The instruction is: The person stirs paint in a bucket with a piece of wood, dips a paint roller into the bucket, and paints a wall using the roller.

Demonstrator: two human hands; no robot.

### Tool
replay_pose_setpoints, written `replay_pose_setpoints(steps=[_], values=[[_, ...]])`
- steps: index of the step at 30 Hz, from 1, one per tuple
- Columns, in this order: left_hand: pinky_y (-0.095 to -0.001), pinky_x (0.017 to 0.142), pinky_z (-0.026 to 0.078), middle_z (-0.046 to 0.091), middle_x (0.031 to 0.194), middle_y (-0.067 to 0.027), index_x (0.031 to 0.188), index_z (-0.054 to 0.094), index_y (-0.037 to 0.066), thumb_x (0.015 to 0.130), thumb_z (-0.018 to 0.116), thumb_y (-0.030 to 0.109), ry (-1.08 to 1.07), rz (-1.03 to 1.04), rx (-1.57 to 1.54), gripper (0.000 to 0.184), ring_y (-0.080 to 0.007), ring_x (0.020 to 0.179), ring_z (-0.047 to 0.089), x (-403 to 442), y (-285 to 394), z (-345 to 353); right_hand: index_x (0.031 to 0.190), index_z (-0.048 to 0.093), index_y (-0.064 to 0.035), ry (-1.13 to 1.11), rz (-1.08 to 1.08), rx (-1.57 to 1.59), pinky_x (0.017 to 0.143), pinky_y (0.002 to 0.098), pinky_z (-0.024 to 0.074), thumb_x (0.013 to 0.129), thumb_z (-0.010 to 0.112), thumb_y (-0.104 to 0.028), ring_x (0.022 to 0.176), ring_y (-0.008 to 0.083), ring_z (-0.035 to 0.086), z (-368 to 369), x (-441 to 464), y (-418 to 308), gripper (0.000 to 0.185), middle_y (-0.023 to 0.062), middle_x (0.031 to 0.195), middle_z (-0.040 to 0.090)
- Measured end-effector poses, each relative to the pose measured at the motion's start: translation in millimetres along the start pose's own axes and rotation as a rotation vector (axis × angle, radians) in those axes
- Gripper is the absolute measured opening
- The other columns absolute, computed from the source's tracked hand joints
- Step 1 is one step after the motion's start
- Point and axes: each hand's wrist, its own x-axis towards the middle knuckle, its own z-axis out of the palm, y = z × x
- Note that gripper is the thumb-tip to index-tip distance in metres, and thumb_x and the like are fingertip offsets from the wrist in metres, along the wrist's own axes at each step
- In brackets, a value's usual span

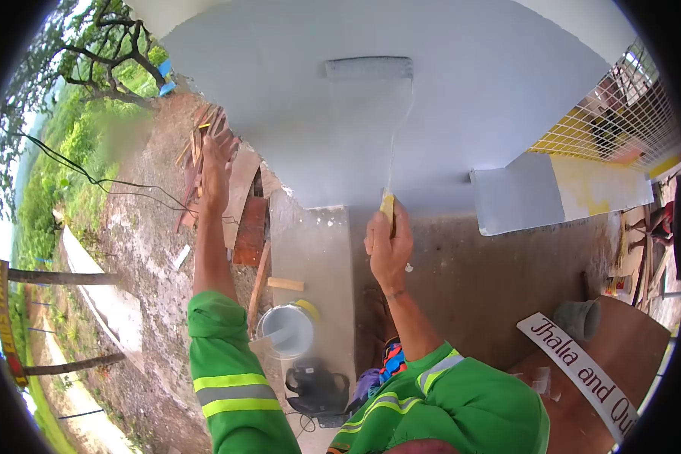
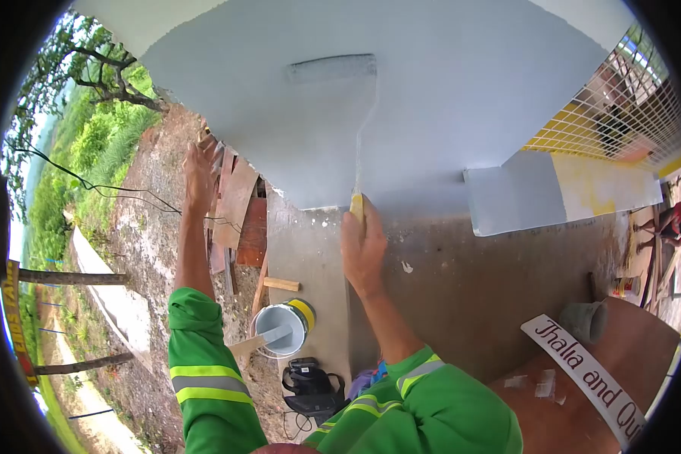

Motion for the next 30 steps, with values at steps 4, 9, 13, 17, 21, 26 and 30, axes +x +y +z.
replay_pose_setpoints(steps=[4, 9, 13, 17, 21, 26, 30], values=[[-0.0578, 0.119, 0.012, 0.031, 0.16, -0.0161, 0.154, 0.029, 0.005, 0.101, 0.02, 0.067, 0.0, -0.024, 0.036, 0.082, -0.0374, 0.148, 0.026, -3.9, 3.5, 2.4, 0.134, 0.05, 0.0047, -0.035, -0.084, 0.083, 0.053, 0.0233, 0.0403, 0.101, 0.052, -0.014, 0.06, 0.0051, 0.045, 17.3, 26.3, -55.3, 0.038, -0.0008, 0.073, 0.051], [-0.0569, 0.119, 0.012, 0.033, 0.16, -0.0142, 0.153, 0.031, 0.006, 0.102, 0.019, 0.066, -0.015, -0.011, 0.027, 0.08, -0.0355, 0.148, 0.027, -2.1, 3.0, 0.3, 0.134, 0.049, 0.0049, -0.056, -0.169, 0.16, 0.048, 0.0221, 0.0376, 0.102, 0.051, -0.016, 0.056, 0.0039, 0.043, 19.8, 40.7, -81.8, 0.038, -0.0013, 0.072, 0.05], [-0.0577, 0.119, 0.012, 0.033, 0.16, -0.0148, 0.154, 0.031, 0.006, 0.102, 0.019, 0.065, -0.024, 0.012, 0.024, 0.079, -0.036, 0.148, 0.026, 0.9, 1.0, -1.5, 0.131, 0.05, 0.0051, -0.056, -0.218, 0.232, 0.045, 0.0212, 0.0342, 0.104, 0.052, -0.019, 0.053, 0.0031, 0.04, -3.0, 44.5, -83.6, 0.037, -0.0016, 0.069, 0.049], [-0.0579, 0.12, 0.012, 0.031, 0.16, -0.0167, 0.154, 0.03, 0.005, 0.103, 0.019, 0.062, -0.004, 0.014, 0.026, 0.077, -0.0363, 0.149, 0.025, 0.0, -0.9, -0.6, 0.131, 0.051, 0.0056, -0.045, -0.174, 0.171, 0.044, 0.0215, 0.0329, 0.104, 0.051, -0.019, 0.051, 0.0029, 0.038, -28.3, 56.9, -69.1, 0.037, -0.0021, 0.066, 0.047], [-0.0585, 0.119, 0.013, 0.028, 0.161, -0.0179, 0.154, 0.028, 0.005, 0.104, 0.019, 0.062, -0.03, 0.046, 0.037, 0.077, -0.0368, 0.15, 0.022, 4.7, -8.4, -7.5, 0.127, 0.054, 0.0046, -0.027, -0.07, 0.003, 0.044, 0.0221, 0.0333, 0.103, 0.05, -0.017, 0.051, 0.0033, 0.039, -53.1, 39.0, -13.2, 0.033, -0.0024, 0.065, 0.047], [-0.0589, 0.119, 0.01, 0.033, 0.16, -0.0159, 0.153, 0.033, 0.01, 0.103, 0.019, 0.064, 0.04, -0.016, 0.089, 0.076, -0.0348, 0.149, 0.026, 3.4, -6.4, -5.5, 0.121, 0.058, 0.0004, 0.008, 0.161, -0.061, 0.044, 0.0228, 0.0344, 0.101, 0.052, -0.017, 0.051, 0.0033, 0.041, -80.9, -3.2, 85.6, 0.027, -0.0023, 0.066, 0.049], [-0.0582, 0.12, 0.012, 0.029, 0.161, -0.0171, 0.154, 0.031, 0.008, 0.104, 0.017, 0.061, 0.045, -0.012, 0.091, 0.074, -0.0363, 0.15, 0.022, -0.8, 1.7, 1.1, 0.112, 0.059, -0.0042, 0.038, 0.215, -0.196, 0.043, 0.0229, 0.0381, 0.103, 0.052, -0.023, 0.05, 0.0047, 0.043, -96.3, -23.7, 174.5, 0.022, -0.0031, 0.065, 0.047]])
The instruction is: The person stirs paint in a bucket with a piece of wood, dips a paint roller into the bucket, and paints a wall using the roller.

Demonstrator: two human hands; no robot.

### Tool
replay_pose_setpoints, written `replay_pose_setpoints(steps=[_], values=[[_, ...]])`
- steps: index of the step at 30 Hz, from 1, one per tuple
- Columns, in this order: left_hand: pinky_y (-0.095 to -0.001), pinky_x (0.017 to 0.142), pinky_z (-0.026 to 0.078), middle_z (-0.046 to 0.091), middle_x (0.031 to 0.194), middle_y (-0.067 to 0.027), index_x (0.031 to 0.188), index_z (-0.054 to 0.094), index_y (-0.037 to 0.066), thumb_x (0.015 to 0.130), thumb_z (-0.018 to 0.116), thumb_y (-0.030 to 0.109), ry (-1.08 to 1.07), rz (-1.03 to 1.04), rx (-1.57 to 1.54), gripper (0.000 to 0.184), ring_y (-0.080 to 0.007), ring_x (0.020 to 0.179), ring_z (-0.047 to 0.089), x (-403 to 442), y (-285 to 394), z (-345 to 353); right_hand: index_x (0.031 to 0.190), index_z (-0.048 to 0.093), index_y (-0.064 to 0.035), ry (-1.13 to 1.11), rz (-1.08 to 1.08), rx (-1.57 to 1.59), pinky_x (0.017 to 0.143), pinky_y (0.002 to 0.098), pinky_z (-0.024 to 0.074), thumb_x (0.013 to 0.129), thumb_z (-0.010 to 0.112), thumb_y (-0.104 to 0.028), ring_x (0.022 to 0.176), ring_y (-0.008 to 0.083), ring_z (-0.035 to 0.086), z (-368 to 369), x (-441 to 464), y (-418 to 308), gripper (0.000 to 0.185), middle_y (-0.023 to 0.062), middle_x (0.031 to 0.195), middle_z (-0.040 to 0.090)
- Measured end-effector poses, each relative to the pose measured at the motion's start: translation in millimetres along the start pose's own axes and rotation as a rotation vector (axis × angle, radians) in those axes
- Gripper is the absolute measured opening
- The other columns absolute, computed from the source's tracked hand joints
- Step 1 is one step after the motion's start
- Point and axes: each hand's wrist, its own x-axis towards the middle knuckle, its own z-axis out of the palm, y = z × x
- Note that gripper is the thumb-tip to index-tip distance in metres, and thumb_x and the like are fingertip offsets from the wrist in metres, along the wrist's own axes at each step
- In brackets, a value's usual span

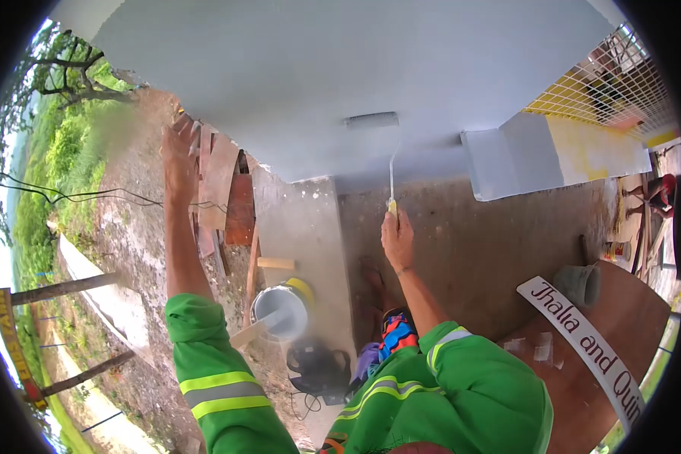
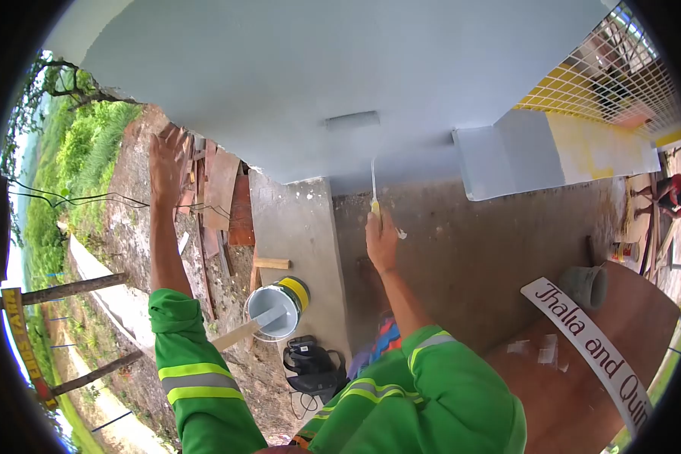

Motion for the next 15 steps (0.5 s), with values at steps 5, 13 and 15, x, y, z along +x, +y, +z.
replay_pose_setpoints(steps=[5, 13, 15], values=[[-0.0513, 0.121, 0.016, 0.031, 0.159, -0.0176, 0.154, 0.028, 0.006, 0.106, 0.019, 0.057, 0.002, 0.017, -0.045, 0.07, -0.033, 0.148, 0.028, -1.8, 1.7, 2.0, 0.109, 0.06, -0.0063, 0.09, 0.008, -0.156, 0.046, 0.0274, 0.0427, 0.102, 0.054, -0.028, 0.053, 0.0086, 0.052, 5.9, -2.4, 68.8, 0.024, -0.0003, 0.066, 0.053], [-0.0538, 0.122, 0.011, 0.028, 0.162, -0.0141, 0.154, 0.027, 0.009, 0.108, 0.014, 0.05, -0.024, 0.052, 0.009, 0.064, -0.0319, 0.15, 0.024, -8.4, 3.9, 3.2, 0.104, 0.063, -0.0052, 0.133, 0.062, -0.291, 0.049, 0.0321, 0.0461, 0.098, 0.057, -0.033, 0.056, 0.0121, 0.058, 10.7, 8.4, 136.7, 0.029, 0.0023, 0.067, 0.058], [-0.0545, 0.121, 0.01, 0.028, 0.162, -0.0138, 0.154, 0.028, 0.009, 0.108, 0.014, 0.05, -0.036, 0.07, -0.013, 0.063, -0.0313, 0.15, 0.024, -8.0, 0.4, 0.2, 0.103, 0.063, -0.0054, 0.112, 0.112, -0.28, 0.048, 0.0317, 0.0456, 0.098, 0.057, -0.033, 0.054, 0.012, 0.057, 11.0, 15.3, 161.7, 0.028, 0.0023, 0.068, 0.058]])
